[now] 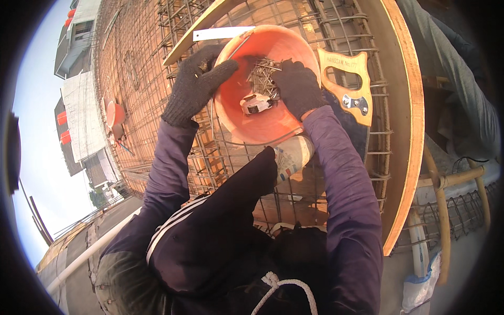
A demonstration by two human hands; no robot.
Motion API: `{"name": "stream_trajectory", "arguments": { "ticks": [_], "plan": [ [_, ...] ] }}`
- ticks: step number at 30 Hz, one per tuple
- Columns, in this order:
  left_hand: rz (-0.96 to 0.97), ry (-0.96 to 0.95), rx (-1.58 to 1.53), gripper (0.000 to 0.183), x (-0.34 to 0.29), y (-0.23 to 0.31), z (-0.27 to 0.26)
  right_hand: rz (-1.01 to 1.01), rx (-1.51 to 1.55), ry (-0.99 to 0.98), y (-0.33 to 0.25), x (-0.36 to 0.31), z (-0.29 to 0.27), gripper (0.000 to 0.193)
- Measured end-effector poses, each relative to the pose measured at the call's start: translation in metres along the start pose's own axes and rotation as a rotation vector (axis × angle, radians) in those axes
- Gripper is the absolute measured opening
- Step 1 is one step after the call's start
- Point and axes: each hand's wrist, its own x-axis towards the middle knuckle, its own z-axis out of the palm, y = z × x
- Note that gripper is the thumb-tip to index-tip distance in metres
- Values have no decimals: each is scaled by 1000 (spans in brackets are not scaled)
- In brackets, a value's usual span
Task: The person handles a wooden plank and a hand saw on a rebar grid, then picks up nails from a red bucket and places them back. Other workers are visible nearby assembling wooden formwork around the rebar structure.
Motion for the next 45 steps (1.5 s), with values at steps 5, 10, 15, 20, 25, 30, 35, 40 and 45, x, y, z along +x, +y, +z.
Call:
{"name": "stream_trajectory", "arguments": {
  "ticks": [5, 10, 15, 20, 25, 30, 35, 40, 45],
  "plan": [
    [33, 36, -99, 40, 0, -3, 4, 41, 117, -19, 11, -12, -8, 21],
    [46, 44, -44, 37, -2, -7, 3, 64, 148, 32, 12, -2, -15, 21],
    [437, 60, 192, 37, 3, -15, 0, 11, -76, -83, -7, 17, -5, 21],
    [202, 35, 102, 26, -1, -17, 2, -54, -241, -127, -12, 21, 9, 16],
    [355, 72, 216, 24, 2, -15, 3, -100, -196, -85, -8, 25, 20, 15],
    [229, 54, 131, 23, 1, -14, 2, -129, -243, -98, -11, 25, 24, 12],
    [559, 80, 409, 27, 3, -19, 0, -175, -185, -90, -5, 21, 21, 11],
    [248, 80, 84, 38, 1, -14, 4, -216, -252, -10, -8, 18, 18, 10],
    [-10, 54, -72, 41, -2, -7, 5, -60, -256, -20, -14, -7, -5, 10]
  ]
}}
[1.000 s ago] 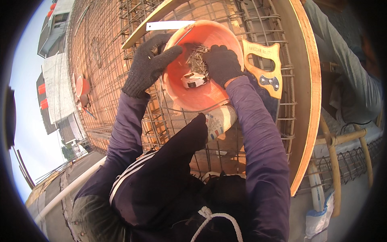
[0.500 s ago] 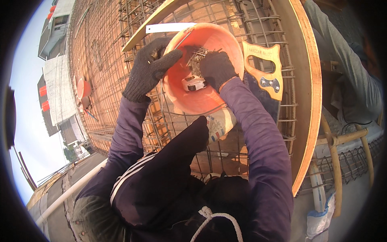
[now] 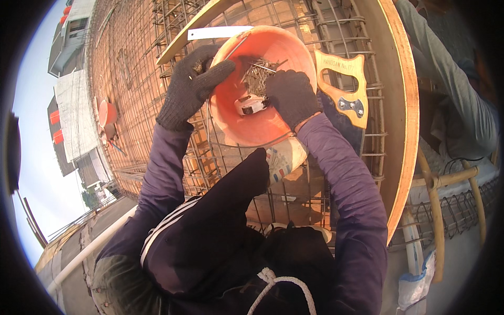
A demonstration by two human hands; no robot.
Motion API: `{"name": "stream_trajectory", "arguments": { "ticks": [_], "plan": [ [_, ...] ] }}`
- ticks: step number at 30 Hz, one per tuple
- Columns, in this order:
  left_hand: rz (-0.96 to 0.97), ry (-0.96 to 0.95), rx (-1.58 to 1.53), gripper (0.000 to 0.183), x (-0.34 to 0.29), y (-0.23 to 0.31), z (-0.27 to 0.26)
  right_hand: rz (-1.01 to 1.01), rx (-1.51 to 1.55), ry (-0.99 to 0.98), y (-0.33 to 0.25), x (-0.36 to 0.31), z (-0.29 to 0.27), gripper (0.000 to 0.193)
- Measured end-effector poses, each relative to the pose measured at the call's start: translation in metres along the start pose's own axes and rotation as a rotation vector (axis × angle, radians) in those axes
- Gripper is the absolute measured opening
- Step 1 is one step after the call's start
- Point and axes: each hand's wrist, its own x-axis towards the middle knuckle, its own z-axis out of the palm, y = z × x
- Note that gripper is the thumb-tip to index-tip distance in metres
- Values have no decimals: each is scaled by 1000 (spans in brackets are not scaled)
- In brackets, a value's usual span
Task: The person handles a wooden plank and a hand saw on a rebar grid, then picks up nails from a red bucket and places them back. Other workers are visible nearby assembling wooden formwork around the rebar structure.
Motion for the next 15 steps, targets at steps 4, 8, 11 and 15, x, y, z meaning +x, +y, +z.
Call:
{"name": "stream_trajectory", "arguments": {
  "ticks": [4, 8, 11, 15],
  "plan": [
    [71, 8, 35, 40, 2, 2, -1, -6, 16, 102, 14, 8, -12, 15],
    [175, -15, 123, 39, 2, 4, -2, 55, 123, 96, 16, 41, 0, 17],
    [-8, -16, 61, 38, -1, 7, -2, 118, 84, 37, 3, 62, 13, 17],
    [-102, -9, 6, 39, -1, 9, 1, 159, 176, 129, -15, 69, 17, 17]
  ]
}}
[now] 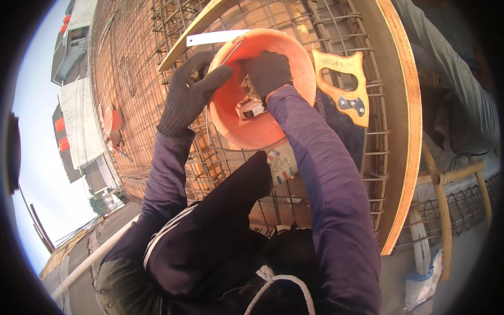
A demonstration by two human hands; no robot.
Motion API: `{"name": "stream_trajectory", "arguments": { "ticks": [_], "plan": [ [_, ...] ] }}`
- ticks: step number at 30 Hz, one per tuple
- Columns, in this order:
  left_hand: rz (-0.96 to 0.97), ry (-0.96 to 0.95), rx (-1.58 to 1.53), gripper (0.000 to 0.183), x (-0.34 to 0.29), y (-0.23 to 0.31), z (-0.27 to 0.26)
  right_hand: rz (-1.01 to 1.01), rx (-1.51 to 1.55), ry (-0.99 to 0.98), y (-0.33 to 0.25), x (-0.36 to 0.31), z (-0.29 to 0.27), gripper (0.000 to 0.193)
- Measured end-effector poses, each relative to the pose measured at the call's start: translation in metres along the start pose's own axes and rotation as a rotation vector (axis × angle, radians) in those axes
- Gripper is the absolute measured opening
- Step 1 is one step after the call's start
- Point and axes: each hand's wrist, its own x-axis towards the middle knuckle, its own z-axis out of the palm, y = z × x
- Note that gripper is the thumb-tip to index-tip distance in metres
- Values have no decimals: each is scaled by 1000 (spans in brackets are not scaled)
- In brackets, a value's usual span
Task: The person handles a wooden plank and a hand saw on a rebar grid, then picks up nails from a red bucket and places them back. Other workers are visible nearby assembling wooden formwork around the rebar structure.
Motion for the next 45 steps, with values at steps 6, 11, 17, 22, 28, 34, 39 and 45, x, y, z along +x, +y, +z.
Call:
{"name": "stream_trajectory", "arguments": {
  "ticks": [6, 11, 17, 22, 28, 34, 39, 45],
  "plan": [
    [60, 24, -3, 47, 2, -1, 0, 57, 5, -241, 15, 6, -3, 25],
    [21, 119, 134, 50, -1, -1, -2, -37, 410, 113, 37, -22, -8, 26],
    [373, 199, 193, 40, 10, 17, 2, 208, 985, -95, 37, -41, -65, 29],
    [531, 118, 327, 35, 20, 30, 19, 32, 1019, 137, 11, -40, -113, 25],
    [746, 178, 338, 22, 38, 27, 16, -129, 1100, 139, 6, -27, -132, 29],
    [570, 245, 297, 24, 22, 7, 3, 200, 544, -90, 20, -9, -39, 35],
    [347, 201, 142, 25, -1, 2, 12, 313, 272, -53, -8, 11, 31, 26],
    [173, 181, -88, 25, -3, 16, 11, 198, 476, 209, 5, -4, 15, 25]
  ]
}}
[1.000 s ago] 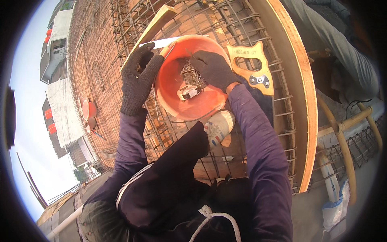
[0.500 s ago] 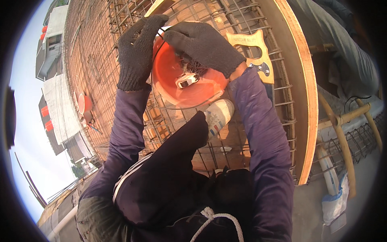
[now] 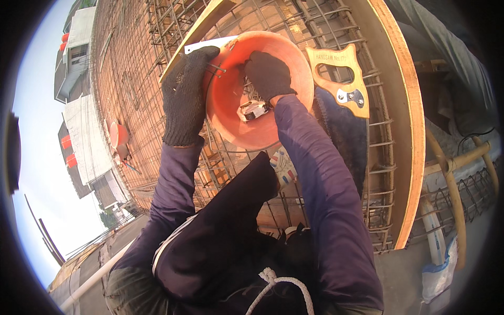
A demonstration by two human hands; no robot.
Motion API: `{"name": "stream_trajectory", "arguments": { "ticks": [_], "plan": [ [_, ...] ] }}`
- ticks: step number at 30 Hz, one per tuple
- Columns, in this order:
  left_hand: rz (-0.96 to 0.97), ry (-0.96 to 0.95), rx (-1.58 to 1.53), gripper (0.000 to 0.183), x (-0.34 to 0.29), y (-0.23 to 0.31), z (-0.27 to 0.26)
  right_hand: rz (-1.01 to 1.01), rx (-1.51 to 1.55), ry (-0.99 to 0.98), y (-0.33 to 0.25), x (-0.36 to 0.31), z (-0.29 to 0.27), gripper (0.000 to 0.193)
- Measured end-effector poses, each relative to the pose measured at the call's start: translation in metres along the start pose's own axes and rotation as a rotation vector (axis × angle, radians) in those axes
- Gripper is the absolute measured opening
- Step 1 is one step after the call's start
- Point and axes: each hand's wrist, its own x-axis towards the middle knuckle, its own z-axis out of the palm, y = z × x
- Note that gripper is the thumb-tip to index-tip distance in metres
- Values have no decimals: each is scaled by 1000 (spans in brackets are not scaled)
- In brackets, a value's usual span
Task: The person handles a wooden plank and a hand saw on a rebar grid, then picks up nails from a red bucket and places them back. Other workers are visible nearby assembling wooden formwork around the rebar structure.
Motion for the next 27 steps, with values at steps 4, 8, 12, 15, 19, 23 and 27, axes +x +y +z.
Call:
{"name": "stream_trajectory", "arguments": {
  "ticks": [4, 8, 12, 15, 19, 23, 27],
  "plan": [
    [149, -4, 158, 31, 10, 8, -6, 234, 487, 63, -1, -10, -52, 31],
    [135, -27, -44, 30, 14, 16, -5, 114, 599, 2, -21, -8, -114, 32],
    [320, -165, 175, 27, 16, 16, 7, -106, 646, -17, -47, -3, -150, 35],
    [579, -205, 363, 25, 20, 11, 14, -180, 472, -31, -58, 8, -157, 27],
    [60, -248, -24, 29, 16, 10, 12, -247, 368, 26, -52, 15, -146, 31],
    [84, -197, 11, 30, 11, 17, 5, -9, 353, -142, -18, 5, -118, 37],
    [48, -102, -56, 30, 9, 16, 7, 99, -5, -214, 12, -17, -65, 37]
  ]
}}
